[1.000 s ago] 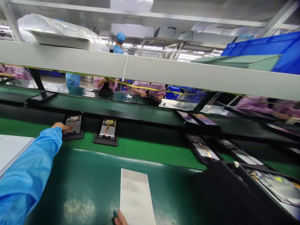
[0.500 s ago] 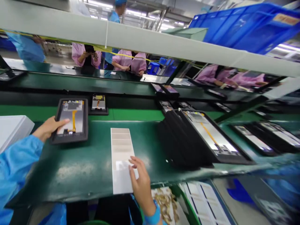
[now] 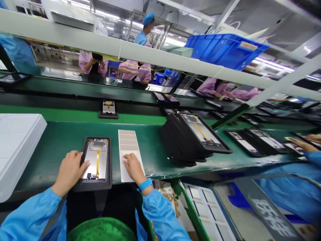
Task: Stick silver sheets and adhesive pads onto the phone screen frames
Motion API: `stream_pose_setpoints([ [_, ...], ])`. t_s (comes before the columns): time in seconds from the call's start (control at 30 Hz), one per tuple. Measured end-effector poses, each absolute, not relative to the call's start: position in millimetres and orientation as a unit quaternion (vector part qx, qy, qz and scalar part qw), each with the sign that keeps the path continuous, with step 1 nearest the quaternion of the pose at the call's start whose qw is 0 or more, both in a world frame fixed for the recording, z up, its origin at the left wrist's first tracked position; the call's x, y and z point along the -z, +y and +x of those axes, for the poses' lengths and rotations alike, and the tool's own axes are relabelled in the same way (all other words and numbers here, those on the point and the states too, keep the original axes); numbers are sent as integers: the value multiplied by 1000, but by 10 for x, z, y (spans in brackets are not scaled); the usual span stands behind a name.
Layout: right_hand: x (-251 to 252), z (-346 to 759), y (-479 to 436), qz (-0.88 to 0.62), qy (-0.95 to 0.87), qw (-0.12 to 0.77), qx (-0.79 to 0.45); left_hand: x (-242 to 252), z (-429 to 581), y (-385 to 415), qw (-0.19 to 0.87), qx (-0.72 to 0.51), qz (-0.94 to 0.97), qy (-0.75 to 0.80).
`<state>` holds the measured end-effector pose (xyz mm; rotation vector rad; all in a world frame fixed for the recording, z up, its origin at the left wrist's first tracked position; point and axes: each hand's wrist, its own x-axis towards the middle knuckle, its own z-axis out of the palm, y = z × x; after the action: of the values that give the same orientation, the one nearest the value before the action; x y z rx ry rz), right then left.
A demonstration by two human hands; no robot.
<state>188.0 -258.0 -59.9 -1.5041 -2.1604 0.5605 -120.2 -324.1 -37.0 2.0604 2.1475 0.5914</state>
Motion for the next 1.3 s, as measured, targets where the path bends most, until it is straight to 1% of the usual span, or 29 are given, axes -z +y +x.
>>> stream_pose_setpoints([
  [0.07,628,1859,-2573,-558,-778,218,-189,318,-957,-3284,33,-222,746,627],
  [0.2,650,1832,-2555,-567,-773,216,-184,306,-300,-3327,71,-220,851,471],
  [0.37,666,1781,-2607,-569,-771,230,-171,487,76,-3353,99,-176,899,388],
  [0.5,672,1730,-2716,-555,-778,252,-155,586,66,-3365,106,-161,902,386],
  [0.6,652,1744,-2743,-538,-768,299,-177,549,57,-3367,111,-147,904,386],
  [0.7,538,1812,-2702,-515,-746,349,-239,503,76,-3368,115,-139,902,393],
  [0.87,159,1712,-2525,-487,-673,408,-378,494,73,-3386,120,-161,900,388],
  [0.93,71,1504,-2423,-463,-675,402,-411,453,-15,-3408,127,-187,896,383],
  [1.03,109,1087,-2253,-429,-707,364,-429,348,-290,-3443,120,-233,873,411],
  [1.17,355,625,-2044,-439,-746,311,-392,286,-785,-3415,79,-262,823,497],
  [1.3,540,434,-1922,-465,-752,293,-363,387,-1104,-3301,36,-270,790,549],
])
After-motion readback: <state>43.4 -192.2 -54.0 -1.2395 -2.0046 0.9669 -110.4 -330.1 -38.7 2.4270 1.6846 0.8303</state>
